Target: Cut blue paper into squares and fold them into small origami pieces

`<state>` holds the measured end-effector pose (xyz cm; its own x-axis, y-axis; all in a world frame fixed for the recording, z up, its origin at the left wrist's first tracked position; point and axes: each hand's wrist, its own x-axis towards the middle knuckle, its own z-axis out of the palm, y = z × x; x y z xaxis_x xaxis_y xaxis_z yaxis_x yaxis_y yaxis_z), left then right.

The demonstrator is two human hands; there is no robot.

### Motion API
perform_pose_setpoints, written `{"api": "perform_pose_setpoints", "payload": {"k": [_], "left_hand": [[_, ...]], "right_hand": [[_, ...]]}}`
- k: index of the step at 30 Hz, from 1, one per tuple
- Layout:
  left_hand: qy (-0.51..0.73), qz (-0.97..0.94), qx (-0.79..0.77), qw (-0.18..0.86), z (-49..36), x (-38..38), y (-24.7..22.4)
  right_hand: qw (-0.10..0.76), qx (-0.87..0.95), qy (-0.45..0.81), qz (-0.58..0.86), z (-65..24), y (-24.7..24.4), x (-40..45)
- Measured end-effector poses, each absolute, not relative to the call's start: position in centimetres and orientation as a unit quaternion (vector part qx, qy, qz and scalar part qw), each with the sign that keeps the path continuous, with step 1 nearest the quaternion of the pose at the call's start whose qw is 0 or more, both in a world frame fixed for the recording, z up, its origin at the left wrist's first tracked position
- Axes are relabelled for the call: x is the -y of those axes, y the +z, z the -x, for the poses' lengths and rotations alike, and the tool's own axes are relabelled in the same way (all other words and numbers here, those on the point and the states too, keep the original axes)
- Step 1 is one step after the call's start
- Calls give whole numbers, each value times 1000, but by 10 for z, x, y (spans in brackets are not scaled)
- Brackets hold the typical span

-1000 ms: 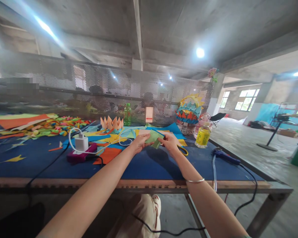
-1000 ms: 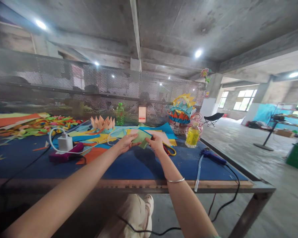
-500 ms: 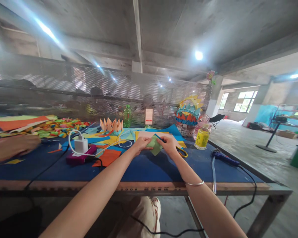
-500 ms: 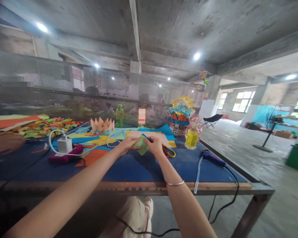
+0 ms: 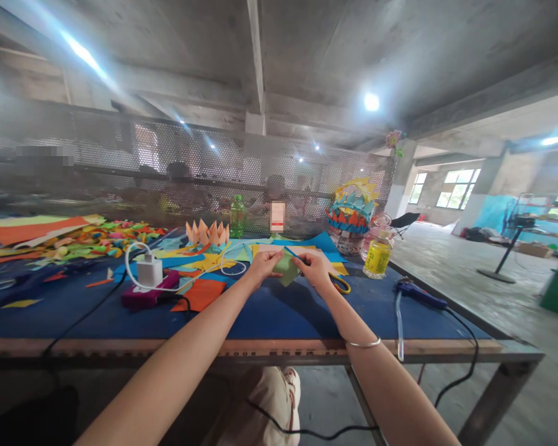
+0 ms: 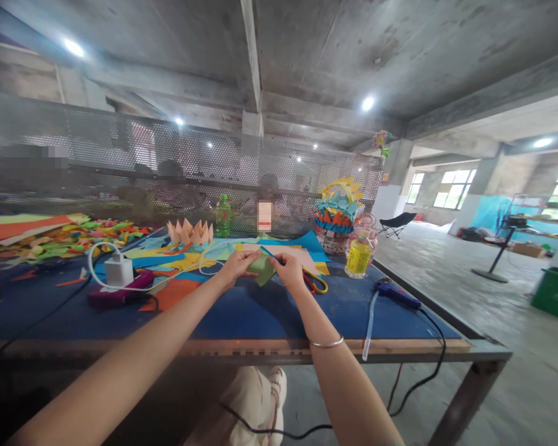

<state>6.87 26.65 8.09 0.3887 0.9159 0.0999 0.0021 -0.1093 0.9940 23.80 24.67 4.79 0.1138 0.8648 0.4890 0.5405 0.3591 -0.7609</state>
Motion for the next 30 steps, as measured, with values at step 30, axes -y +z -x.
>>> {"api": "perform_pose_setpoints", "payload": {"k": [30], "left_hand": [[462,-570,-394,554,-37,-287,95]], "right_hand": [[237,484,40,841,-276,66,-209]]}}
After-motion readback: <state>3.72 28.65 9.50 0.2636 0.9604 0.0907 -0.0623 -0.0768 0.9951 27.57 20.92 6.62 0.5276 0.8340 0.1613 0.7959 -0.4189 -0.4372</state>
